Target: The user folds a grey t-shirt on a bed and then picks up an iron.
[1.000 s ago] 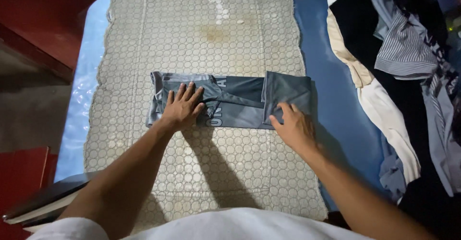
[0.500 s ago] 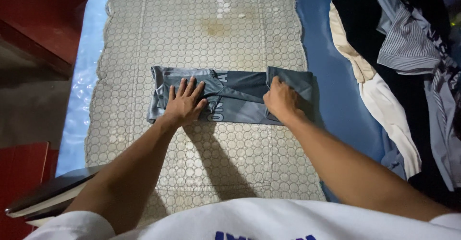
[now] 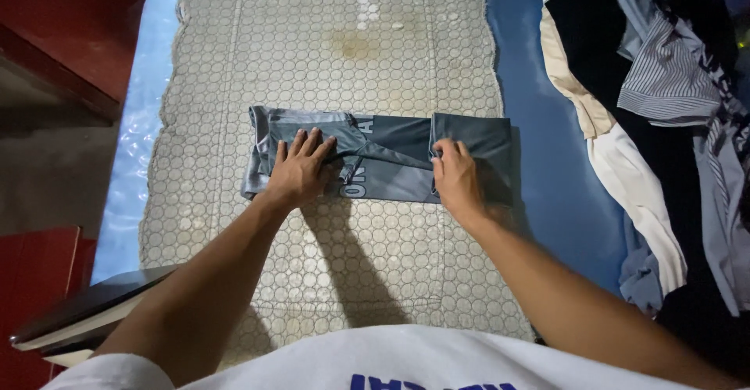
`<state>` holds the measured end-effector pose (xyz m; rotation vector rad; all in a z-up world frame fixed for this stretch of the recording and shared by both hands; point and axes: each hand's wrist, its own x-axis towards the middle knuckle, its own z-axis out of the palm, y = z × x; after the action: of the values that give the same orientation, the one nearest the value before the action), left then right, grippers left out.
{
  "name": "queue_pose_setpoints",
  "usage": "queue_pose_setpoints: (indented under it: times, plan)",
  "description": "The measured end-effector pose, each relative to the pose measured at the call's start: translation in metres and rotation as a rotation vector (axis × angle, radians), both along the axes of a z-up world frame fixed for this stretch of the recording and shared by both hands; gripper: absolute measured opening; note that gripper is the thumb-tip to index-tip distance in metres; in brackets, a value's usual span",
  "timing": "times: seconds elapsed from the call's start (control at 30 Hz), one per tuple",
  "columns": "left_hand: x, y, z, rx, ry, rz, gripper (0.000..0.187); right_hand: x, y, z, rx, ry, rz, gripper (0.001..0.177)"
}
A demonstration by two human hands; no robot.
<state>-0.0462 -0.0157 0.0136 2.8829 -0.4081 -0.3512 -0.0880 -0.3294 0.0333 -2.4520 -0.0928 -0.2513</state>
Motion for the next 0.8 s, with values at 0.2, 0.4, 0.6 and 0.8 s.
queue_pose_setpoints:
  times: [0.2,0.4,0.6,0.8]
  plan:
    - [0.003,0.002,-0.003,0.024,-0.015,-0.002,0.067,0.004,-0.003,-0.014,-0.091,0.066,0.003,0.021]
    - [0.001,-0.045,-0.021,-0.219,-0.190,0.008,0.050,0.036,-0.039,-0.004,-0.110,0.089,-0.100,0.026]
    - [-0.010,-0.150,-0.059,-0.839,0.268,0.241,0.021,0.110,-0.078,-0.019,-0.238,-0.300,0.311,0.040]
    - [-0.007,-0.173,-0.067,-1.059,0.450,0.532,0.017,0.084,-0.025,0.056,-0.278,0.294,0.125,0.027]
